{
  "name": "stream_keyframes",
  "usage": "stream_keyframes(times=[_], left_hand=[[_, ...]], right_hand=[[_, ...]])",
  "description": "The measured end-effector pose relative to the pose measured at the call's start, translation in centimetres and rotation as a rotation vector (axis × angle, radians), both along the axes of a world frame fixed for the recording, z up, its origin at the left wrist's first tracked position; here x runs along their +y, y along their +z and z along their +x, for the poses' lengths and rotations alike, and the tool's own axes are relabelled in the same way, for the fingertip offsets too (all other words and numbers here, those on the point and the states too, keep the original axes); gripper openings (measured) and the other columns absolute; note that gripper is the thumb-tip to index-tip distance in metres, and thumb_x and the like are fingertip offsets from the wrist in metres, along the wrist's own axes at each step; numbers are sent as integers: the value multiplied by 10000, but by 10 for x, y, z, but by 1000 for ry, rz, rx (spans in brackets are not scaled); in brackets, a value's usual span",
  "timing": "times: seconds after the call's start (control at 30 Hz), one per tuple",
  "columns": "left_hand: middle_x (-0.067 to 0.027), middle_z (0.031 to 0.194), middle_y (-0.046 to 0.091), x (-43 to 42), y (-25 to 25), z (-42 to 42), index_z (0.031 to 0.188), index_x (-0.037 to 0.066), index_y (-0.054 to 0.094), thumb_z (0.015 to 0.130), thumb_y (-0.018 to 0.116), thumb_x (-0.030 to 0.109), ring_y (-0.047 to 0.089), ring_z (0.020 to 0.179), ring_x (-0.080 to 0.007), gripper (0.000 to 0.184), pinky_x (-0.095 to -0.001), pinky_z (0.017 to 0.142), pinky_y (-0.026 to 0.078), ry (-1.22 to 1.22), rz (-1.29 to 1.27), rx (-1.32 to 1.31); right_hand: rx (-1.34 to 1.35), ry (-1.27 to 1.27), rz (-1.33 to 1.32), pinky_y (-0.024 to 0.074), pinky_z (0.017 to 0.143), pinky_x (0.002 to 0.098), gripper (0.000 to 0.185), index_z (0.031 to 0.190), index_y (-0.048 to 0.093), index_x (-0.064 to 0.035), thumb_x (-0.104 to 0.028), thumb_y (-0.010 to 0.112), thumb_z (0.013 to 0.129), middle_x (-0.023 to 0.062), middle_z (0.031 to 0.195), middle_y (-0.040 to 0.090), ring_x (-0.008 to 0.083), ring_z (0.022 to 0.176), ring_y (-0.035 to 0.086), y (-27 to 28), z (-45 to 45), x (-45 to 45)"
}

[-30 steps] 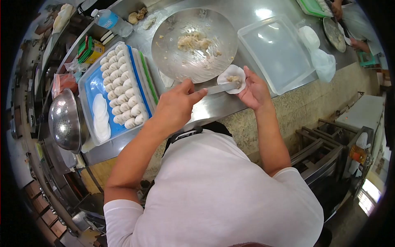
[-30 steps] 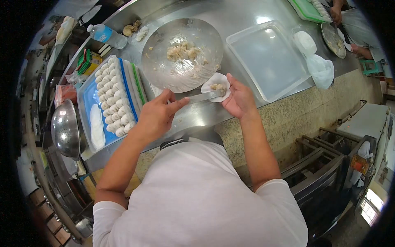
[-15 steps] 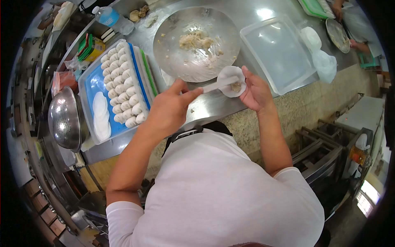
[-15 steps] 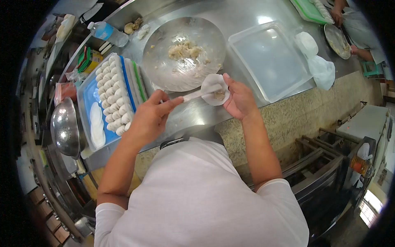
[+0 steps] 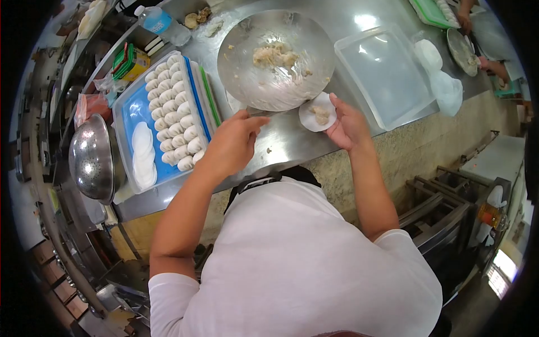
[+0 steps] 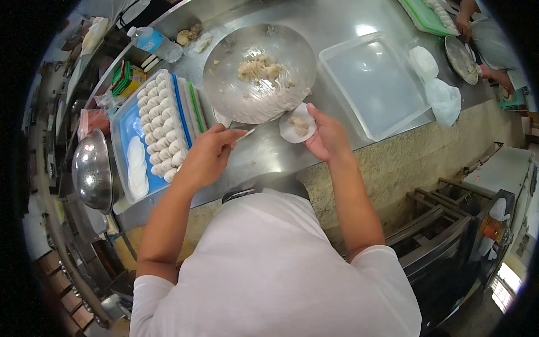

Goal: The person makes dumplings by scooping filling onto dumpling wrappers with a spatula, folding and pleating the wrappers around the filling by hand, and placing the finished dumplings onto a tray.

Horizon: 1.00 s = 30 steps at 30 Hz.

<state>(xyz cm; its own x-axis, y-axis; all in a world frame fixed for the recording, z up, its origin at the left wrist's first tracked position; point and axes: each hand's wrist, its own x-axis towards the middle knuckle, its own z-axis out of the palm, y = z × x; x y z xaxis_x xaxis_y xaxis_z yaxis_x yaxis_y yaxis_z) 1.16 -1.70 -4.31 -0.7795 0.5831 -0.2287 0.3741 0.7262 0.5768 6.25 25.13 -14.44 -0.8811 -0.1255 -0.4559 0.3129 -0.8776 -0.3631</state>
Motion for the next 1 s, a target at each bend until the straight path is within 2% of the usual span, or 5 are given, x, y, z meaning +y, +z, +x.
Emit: stream_keyframes(times=[0.27,0.37,0.47,0.93,1.0], left_hand=[[-132,882,570,-5,16,-1,1208,68,701,840,551,-132,607,804,-314,445,-396,753,503,3,137,104],[-138,871,561,0,-24,-18,1208,68,701,835,545,-132,595,787,-318,451,-391,751,500,13,133,130],[-138,873,561,5,-22,-1,1211,72,701,840,553,-128,601,786,-316,447,-394,748,498,-43,190,51],[-123,918,563,-5,23,18,1225,86,703,808,606,-150,601,771,-259,489,-354,700,506,-101,93,63],[-126,915,561,-6,27,20,1220,76,702,812,601,-148,593,768,-274,476,-355,703,505,-46,201,55]], right_hand=[[-4,-5,27,473,1068,488,426,1351,479,87,-231,461,1069,209,1342,588,335,1226,601,-4,5,3],[-40,-38,43,467,1077,492,424,1348,480,90,-230,458,1071,209,1324,599,332,1222,604,0,-2,0],[1,-49,-27,466,1081,493,411,1332,488,89,-227,455,1072,210,1314,604,332,1228,601,0,-3,0],[56,-32,-17,502,1028,492,403,1328,499,51,-260,462,1074,196,1282,616,326,1200,614,6,7,2],[57,-34,-27,500,1034,489,407,1331,497,51,-262,463,1074,196,1289,613,324,1203,613,10,8,1]])
